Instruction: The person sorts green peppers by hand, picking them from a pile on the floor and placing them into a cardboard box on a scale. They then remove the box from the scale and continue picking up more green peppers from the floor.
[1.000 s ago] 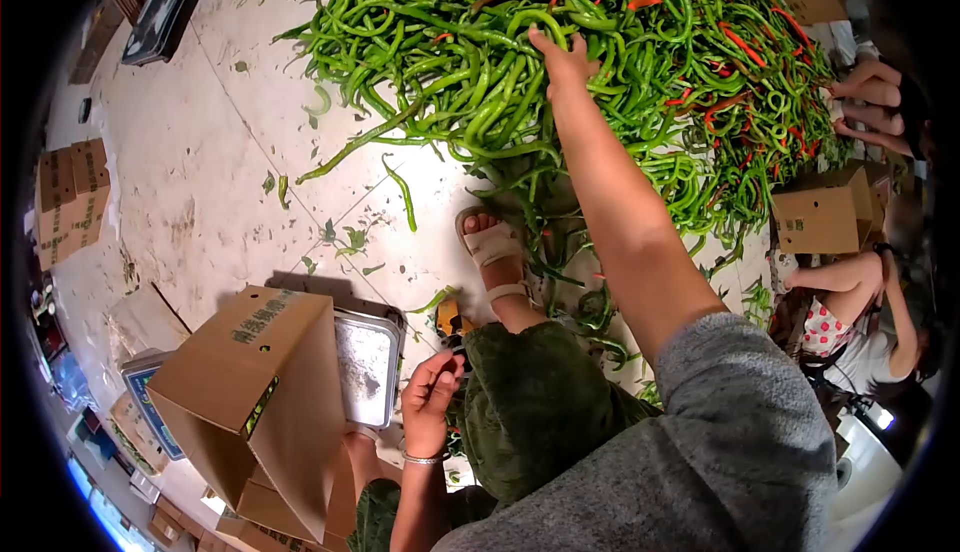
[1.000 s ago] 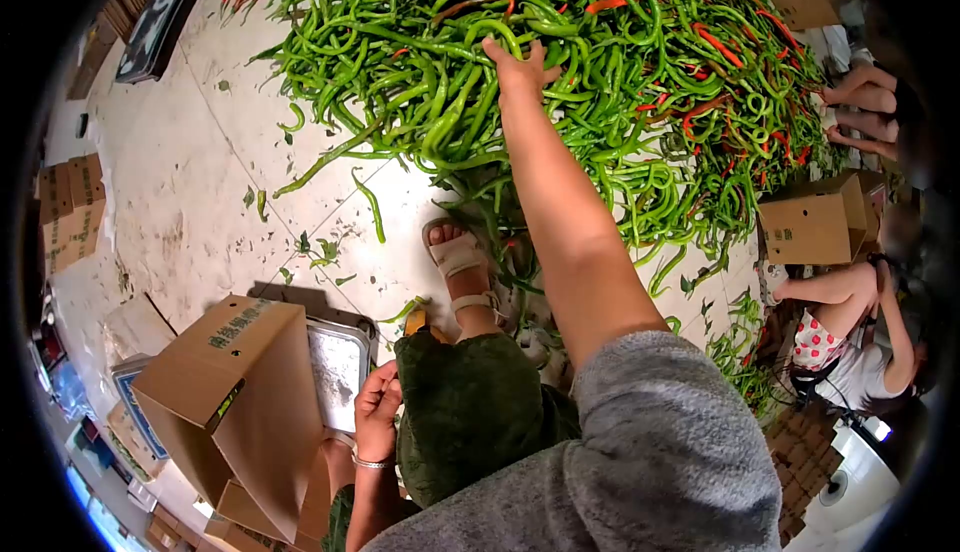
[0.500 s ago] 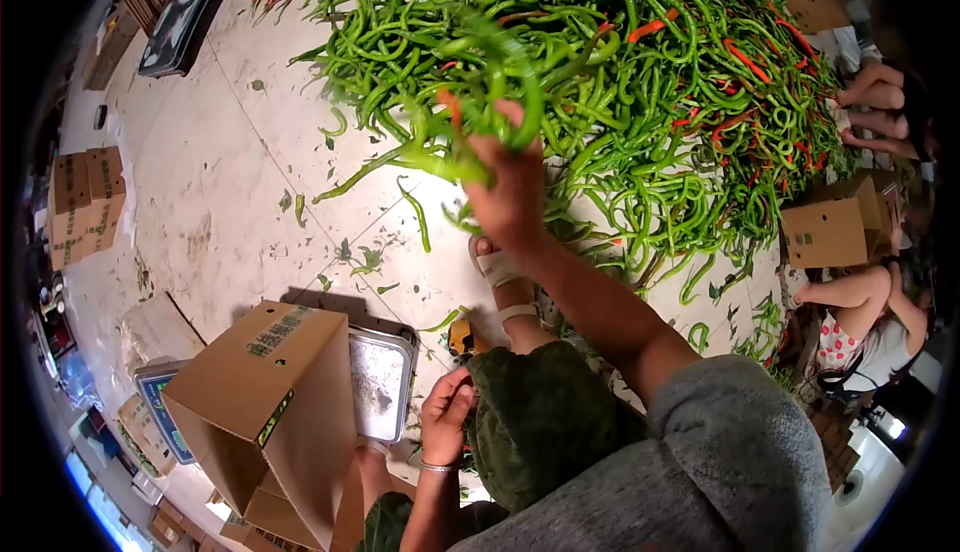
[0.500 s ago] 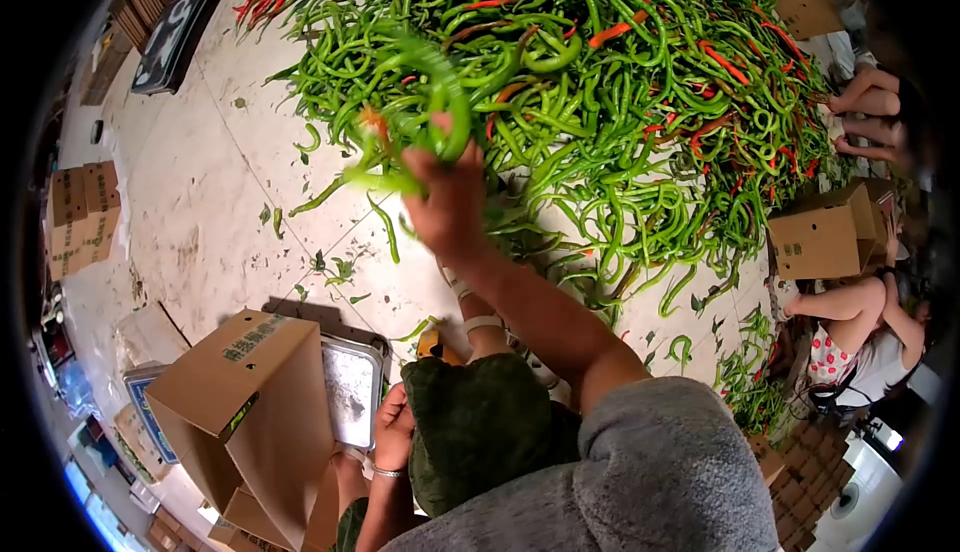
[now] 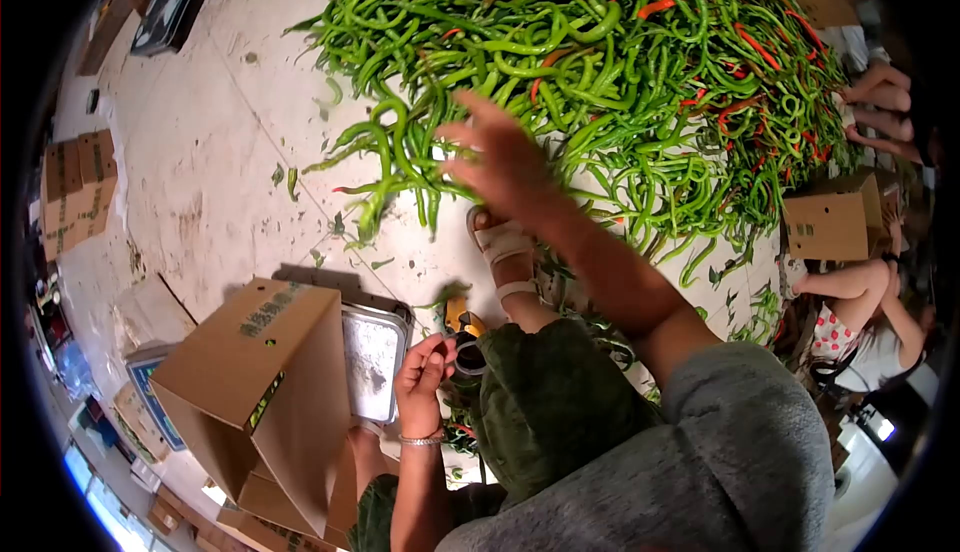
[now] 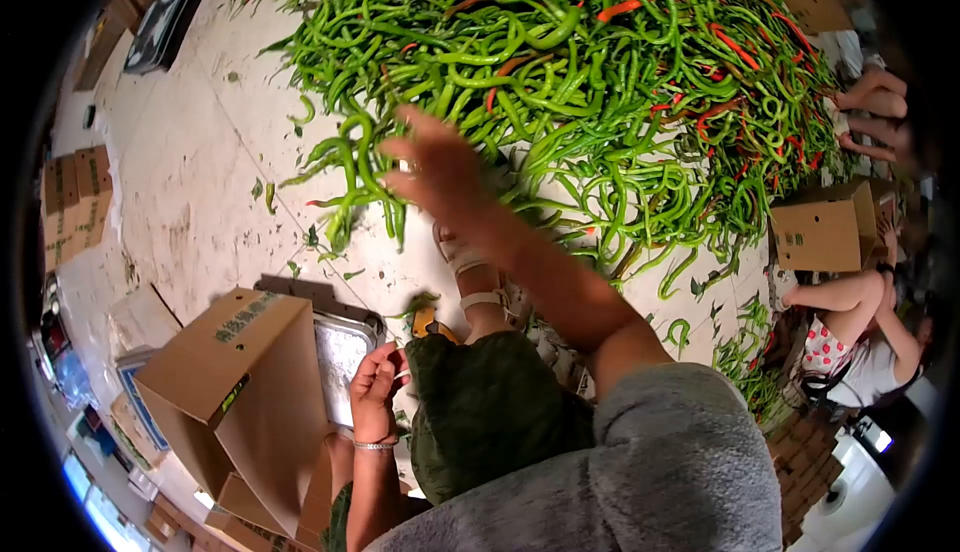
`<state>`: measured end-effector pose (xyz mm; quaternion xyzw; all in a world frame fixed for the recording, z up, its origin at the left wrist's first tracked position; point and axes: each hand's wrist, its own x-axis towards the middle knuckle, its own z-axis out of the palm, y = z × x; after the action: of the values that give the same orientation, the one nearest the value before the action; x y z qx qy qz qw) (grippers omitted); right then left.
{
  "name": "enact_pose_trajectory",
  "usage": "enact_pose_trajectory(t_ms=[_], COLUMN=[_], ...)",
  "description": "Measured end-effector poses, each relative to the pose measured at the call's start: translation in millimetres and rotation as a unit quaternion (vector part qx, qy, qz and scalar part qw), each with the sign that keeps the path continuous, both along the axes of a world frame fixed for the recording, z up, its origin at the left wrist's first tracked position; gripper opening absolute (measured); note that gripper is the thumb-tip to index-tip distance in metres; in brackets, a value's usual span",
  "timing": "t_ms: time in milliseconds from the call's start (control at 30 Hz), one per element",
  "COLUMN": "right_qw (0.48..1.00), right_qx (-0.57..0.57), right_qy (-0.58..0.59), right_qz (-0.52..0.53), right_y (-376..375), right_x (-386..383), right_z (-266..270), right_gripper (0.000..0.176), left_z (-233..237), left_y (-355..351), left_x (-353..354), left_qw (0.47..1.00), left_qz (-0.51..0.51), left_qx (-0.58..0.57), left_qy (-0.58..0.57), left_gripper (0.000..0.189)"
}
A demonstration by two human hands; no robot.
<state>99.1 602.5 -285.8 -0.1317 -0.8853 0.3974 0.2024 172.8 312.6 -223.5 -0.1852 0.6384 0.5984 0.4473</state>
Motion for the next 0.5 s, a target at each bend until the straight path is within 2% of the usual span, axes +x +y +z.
enact_pose_trajectory(t_ms=[33, 100, 167, 233, 300, 367, 400, 467, 500], right_qw=[0.999, 0.988, 0.983, 0.99, 0.997, 0.98, 0.983, 0.958, 0.953], right_qx=[0.016, 0.089, 0.112, 0.029, -0.031, -0.126, -0.029, 0.167, 0.195], right_qy=[-0.015, 0.085, 0.023, -0.027, -0.054, -0.137, -0.166, -0.224, -0.225], right_qz=[-0.043, -0.098, -0.143, -0.133, -0.046, 0.064, 0.066, 0.065, 0.049], right_y=[17.4, 54.5, 78.6, 76.4, 60.3, 32.5, 20.9, -4.6, -10.2], right_x=[7.4, 14.9, 15.4, 6.8, -0.8, -5.1, 2.6, 27.3, 36.0], right_z=[-2.3, -15.6, -4.8, 4.5, -6.5, -23.3, -40.4, -82.9, -101.8], right_gripper=[0.03, 0.021, 0.018, 0.018, 0.017, 0.016, 0.015, 0.015, 0.016], left_z=[-1.0, -9.4, -15.7, -23.5, -32.2, -40.3, -42.2, -48.0, -46.7], left_y=[0.3, -3.9, -4.3, -2.0, -1.0, -0.7, 0.8, 2.7, 5.8], left_x=[0.1, 1.0, 0.6, -1.6, -2.4, -5.8, -9.5, -15.4, -20.3], left_qw=[1.0, 1.0, 1.0, 1.0, 1.0, 0.999, 0.999, 1.0, 1.0], left_qz=[-0.004, -0.002, 0.016, 0.016, 0.018, 0.015, 0.014, 0.011, 0.014], left_qx=[-0.029, -0.006, -0.007, -0.006, -0.003, -0.006, -0.009, -0.001, 0.004], left_qy=[-0.005, 0.005, -0.007, -0.012, -0.019, -0.032, -0.033, -0.024, -0.021], left_gripper=[0.027, 0.027, 0.026, 0.026, 0.026, 0.027, 0.027, 0.026, 0.025])
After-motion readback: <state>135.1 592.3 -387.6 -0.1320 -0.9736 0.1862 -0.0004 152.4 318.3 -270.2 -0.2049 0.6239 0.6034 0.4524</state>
